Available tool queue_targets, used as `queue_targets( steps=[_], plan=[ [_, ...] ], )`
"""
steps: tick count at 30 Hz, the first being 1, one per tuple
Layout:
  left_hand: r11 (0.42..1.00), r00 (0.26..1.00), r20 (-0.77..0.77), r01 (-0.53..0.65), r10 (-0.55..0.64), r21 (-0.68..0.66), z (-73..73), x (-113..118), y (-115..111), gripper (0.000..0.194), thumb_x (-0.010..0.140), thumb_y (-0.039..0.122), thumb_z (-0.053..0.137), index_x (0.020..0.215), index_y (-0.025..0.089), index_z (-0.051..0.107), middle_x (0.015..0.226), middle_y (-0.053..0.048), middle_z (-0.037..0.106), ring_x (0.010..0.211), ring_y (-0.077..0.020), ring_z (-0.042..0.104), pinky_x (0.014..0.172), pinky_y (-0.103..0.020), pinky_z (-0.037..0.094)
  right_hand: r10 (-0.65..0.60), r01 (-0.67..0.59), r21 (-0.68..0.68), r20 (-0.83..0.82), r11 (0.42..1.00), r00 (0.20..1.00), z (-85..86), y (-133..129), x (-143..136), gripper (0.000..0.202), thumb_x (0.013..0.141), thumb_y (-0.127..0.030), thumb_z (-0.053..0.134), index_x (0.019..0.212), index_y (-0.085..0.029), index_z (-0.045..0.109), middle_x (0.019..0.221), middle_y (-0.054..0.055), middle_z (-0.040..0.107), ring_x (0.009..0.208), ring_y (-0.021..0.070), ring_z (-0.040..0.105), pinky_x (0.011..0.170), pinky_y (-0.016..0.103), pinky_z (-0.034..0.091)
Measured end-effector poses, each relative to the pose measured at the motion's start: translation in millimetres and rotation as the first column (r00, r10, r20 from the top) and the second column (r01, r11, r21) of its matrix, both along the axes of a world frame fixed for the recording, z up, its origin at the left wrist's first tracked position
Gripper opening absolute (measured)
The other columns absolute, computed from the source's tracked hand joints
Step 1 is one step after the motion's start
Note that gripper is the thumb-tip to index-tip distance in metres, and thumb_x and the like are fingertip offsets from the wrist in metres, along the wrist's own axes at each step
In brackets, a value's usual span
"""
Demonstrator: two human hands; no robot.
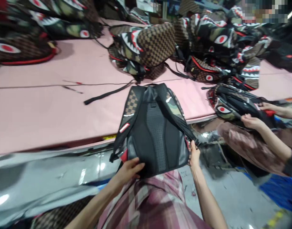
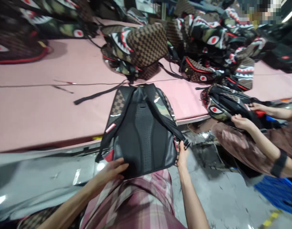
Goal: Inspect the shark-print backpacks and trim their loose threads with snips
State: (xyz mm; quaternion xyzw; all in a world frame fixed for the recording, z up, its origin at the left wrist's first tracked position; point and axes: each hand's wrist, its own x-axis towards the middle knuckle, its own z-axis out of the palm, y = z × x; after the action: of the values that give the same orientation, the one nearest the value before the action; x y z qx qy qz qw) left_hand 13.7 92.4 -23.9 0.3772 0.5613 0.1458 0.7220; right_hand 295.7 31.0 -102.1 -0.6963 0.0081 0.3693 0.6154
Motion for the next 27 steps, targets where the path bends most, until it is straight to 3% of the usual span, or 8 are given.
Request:
queue_targets(
  steps=[2, 8, 12, 14, 17, 21, 24, 27],
  plan=[
    [0.997, 0.997, -0.021, 0.067, -0.068, -0.029, 2.8, -2.1, -3.5, 0.031, 0.060, 0.042, 0.071, 0.070, 0.015, 0.061, 0.071, -0.001, 0.058, 0.068, -0.0152, 0.052, 0.054, -0.024, 0.044, 0.019, -0.019, -0.014, -0.003, 1.000, 1.000, -0.4, 3.4, -0.1, 0.045, 0.060, -0.060, 0.067, 0.068, -0.017, 0.055, 0.038, -0.007, 0.049, 0.026, 0.0080, 0.038, 0.027, 0.020, 0.024],
    [0.975, 0.972, 0.078, -0.222, 0.220, 0.016, -0.6, -1.6, 8.3, 0.050, 0.061, 0.044, 0.071, 0.104, 0.020, 0.062, 0.096, -0.005, 0.065, 0.091, -0.0208, 0.058, 0.073, -0.029, 0.044, 0.011, -0.010, -0.077, 0.004, 0.997, 1.000, -2.0, 9.2, -9.7, 0.044, 0.060, -0.060, 0.067, 0.063, -0.020, 0.050, 0.037, -0.008, 0.045, 0.026, 0.0085, 0.036, 0.025, 0.022, 0.020],
    [0.964, 0.943, 0.207, -0.267, 0.261, 0.004, -14.9, -12.5, -3.3, 0.064, 0.058, 0.041, 0.074, 0.117, 0.023, 0.057, 0.114, -0.009, 0.062, 0.102, -0.0247, 0.057, 0.082, -0.033, 0.045, 0.005, -0.002, -0.049, 0.059, 0.999, 0.998, -12.3, 7.1, -1.3, 0.045, 0.058, -0.058, 0.069, 0.065, -0.018, 0.053, 0.044, -0.005, 0.052, 0.034, 0.0104, 0.046, 0.031, 0.022, 0.031],
    [0.959, 0.945, 0.183, -0.282, 0.272, 0.031, -21.6, -30.8, -8.4, 0.060, 0.056, 0.044, 0.075, 0.109, 0.021, 0.062, 0.114, -0.010, 0.062, 0.098, -0.0249, 0.059, 0.079, -0.032, 0.046, 0.034, -0.030, -0.031, 0.122, 0.999, 0.992, -18.6, 2.1, 6.7, 0.044, 0.058, -0.057, 0.069, 0.067, -0.016, 0.055, 0.048, -0.003, 0.055, 0.038, 0.0106, 0.048, 0.035, 0.022, 0.034],
    [0.927, 0.934, 0.016, -0.357, 0.357, 0.115, -30.6, -71.8, -9.5, 0.050, 0.054, 0.050, 0.074, 0.090, 0.016, 0.067, 0.095, -0.009, 0.068, 0.084, -0.0233, 0.062, 0.071, -0.031, 0.047, 0.062, -0.063, -0.004, 0.194, 0.998, 0.979, -24.5, -12.5, 19.0, 0.043, 0.057, -0.052, 0.072, 0.069, -0.014, 0.056, 0.050, -0.004, 0.053, 0.039, 0.0081, 0.044, 0.036, 0.020, 0.031],
    [0.818, 0.809, -0.152, -0.534, 0.567, 0.213, -47.2, -115.0, -3.2, 0.053, 0.052, 0.055, 0.072, 0.088, 0.017, 0.065, 0.086, -0.006, 0.068, 0.084, -0.0223, 0.061, 0.066, -0.028, 0.046, 0.012, -0.014, 0.009, 0.246, 1.000, 0.969, -22.7, -35.6, 32.6, 0.040, 0.053, -0.044, 0.076, 0.068, -0.012, 0.057, 0.047, -0.008, 0.046, 0.037, 0.0024, 0.030, 0.034, 0.016, 0.019],
    [0.838, 0.836, -0.136, -0.496, 0.531, 0.227, -62.5, -114.2, 2.3, 0.048, 0.052, 0.051, 0.073, 0.084, 0.016, 0.067, 0.088, -0.006, 0.067, 0.088, -0.0218, 0.058, 0.067, -0.025, 0.045, -0.008, 0.000, 0.031, 0.274, 1.000, 0.962, -17.9, -40.5, 38.1, 0.043, 0.054, -0.044, 0.076, 0.077, -0.010, 0.062, 0.058, -0.004, 0.054, 0.040, 0.0025, 0.032, 0.035, 0.016, 0.019],
    [0.883, 0.892, -0.022, -0.443, 0.451, 0.152, -74.3, -92.0, 4.6, 0.042, 0.048, 0.044, 0.077, 0.077, 0.014, 0.068, 0.080, -0.006, 0.068, 0.084, -0.0226, 0.059, 0.066, -0.026, 0.045, 0.016, -0.033, 0.057, 0.270, 0.998, 0.963, -13.6, -32.0, 37.3, 0.045, 0.054, -0.043, 0.076, 0.083, -0.011, 0.063, 0.062, -0.003, 0.057, 0.041, 0.0021, 0.030, 0.036, 0.017, 0.019]
  ],
)
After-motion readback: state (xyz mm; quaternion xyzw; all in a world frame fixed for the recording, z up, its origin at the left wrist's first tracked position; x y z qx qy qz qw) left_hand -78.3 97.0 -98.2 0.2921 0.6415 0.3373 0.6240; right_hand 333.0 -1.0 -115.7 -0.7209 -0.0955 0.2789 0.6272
